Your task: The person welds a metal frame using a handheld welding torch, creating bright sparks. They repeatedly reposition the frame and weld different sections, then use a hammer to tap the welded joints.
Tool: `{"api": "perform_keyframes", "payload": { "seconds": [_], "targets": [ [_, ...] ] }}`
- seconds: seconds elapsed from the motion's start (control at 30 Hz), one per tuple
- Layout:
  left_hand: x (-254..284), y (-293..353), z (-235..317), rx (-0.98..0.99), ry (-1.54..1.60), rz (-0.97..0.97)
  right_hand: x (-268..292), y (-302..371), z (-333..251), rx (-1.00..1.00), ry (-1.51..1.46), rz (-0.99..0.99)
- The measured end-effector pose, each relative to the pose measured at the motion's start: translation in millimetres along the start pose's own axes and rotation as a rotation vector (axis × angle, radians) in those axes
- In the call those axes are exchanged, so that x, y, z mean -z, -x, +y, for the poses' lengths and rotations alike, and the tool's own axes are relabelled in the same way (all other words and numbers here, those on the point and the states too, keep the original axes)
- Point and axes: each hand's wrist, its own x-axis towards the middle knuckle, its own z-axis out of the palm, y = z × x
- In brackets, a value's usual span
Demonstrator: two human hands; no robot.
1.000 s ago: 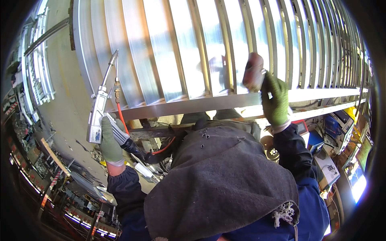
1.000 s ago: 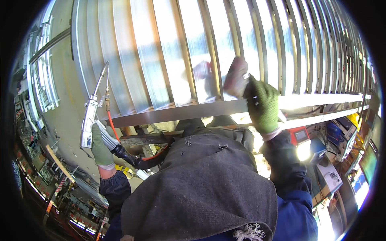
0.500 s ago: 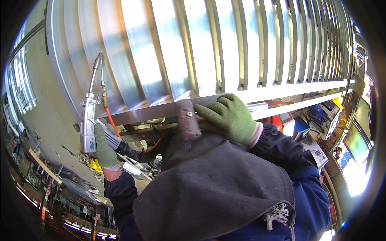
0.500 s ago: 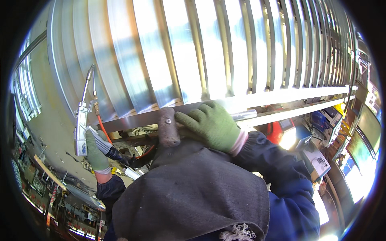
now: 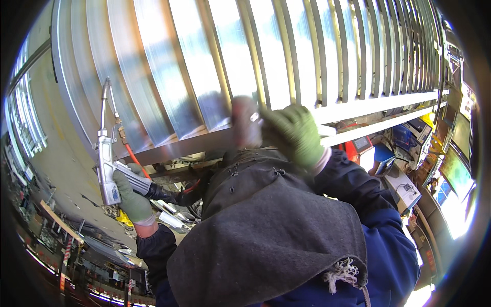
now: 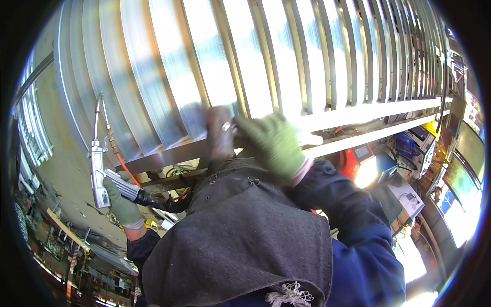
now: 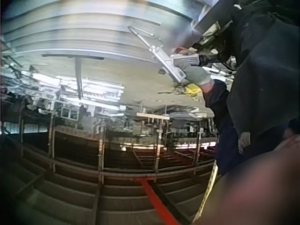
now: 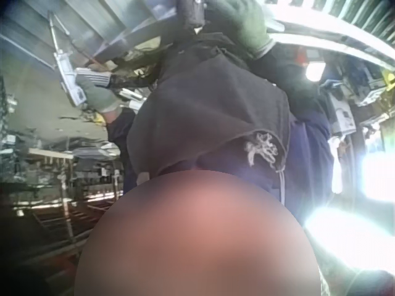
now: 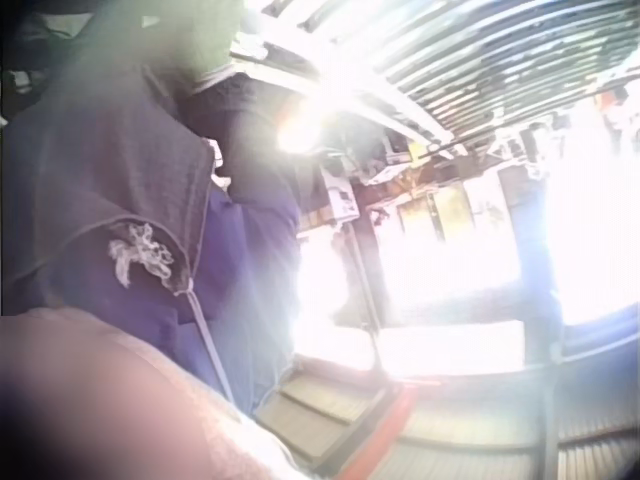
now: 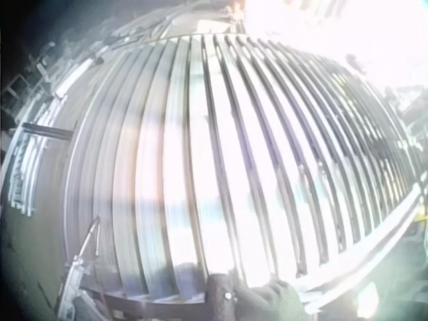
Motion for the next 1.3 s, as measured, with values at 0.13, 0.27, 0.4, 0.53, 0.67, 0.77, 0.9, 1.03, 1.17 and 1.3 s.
{"api": "perform_keyframes", "payload": {
  "seconds": [0.13, 0.27, 0.4, 0.53, 0.67, 0.77, 0.9, 1.03, 1.17, 1.3],
  "targets": [
    [12.8, 9.5, 5.8, -0.109, -0.029, 0.060, 31.3, 15.1, 76.4, -0.126, 0.000, 0.405],
    [44.1, 19.7, 69.0, -0.094, -0.133, -0.018, 61.4, 50.6, 150.1, -0.320, 0.248, 0.671],
    [36.2, 26.3, 180.9, -0.005, -0.150, -0.299, 61.7, 80.1, 195.9, -0.501, 0.457, 0.773],
    [-37.0, 13.8, 248.1, -0.006, -0.486, -0.466, 40.3, 83.5, 206.7, -0.566, 0.640, 0.878],
    [-115.6, -10.4, 249.0, 0.057, -0.801, -0.705, 38.0, 73.4, 194.7, -0.607, 0.630, 0.946],
    [-155.5, -27.2, 230.6, 0.135, -0.903, -1.027, 41.8, 70.4, 173.2, -0.641, 0.564, 0.996],
    [-187.3, -46.3, 199.7, 0.162, -1.001, -1.197, 48.0, 64.7, 160.4, -0.626, 0.488, 1.017],
    [-203.8, -57.7, 185.3, 0.227, -1.084, -1.305, 46.4, 64.5, 160.5, -0.617, 0.520, 1.015],
    [-208.4, -60.6, 176.2, 0.244, -1.077, -1.322, 43.8, 66.5, 163.3, -0.634, 0.514, 1.005],
    [-208.2, -63.8, 171.9, 0.252, -1.065, -1.333, 43.9, 65.2, 162.4, -0.612, 0.520, 1.017]
  ]
}}
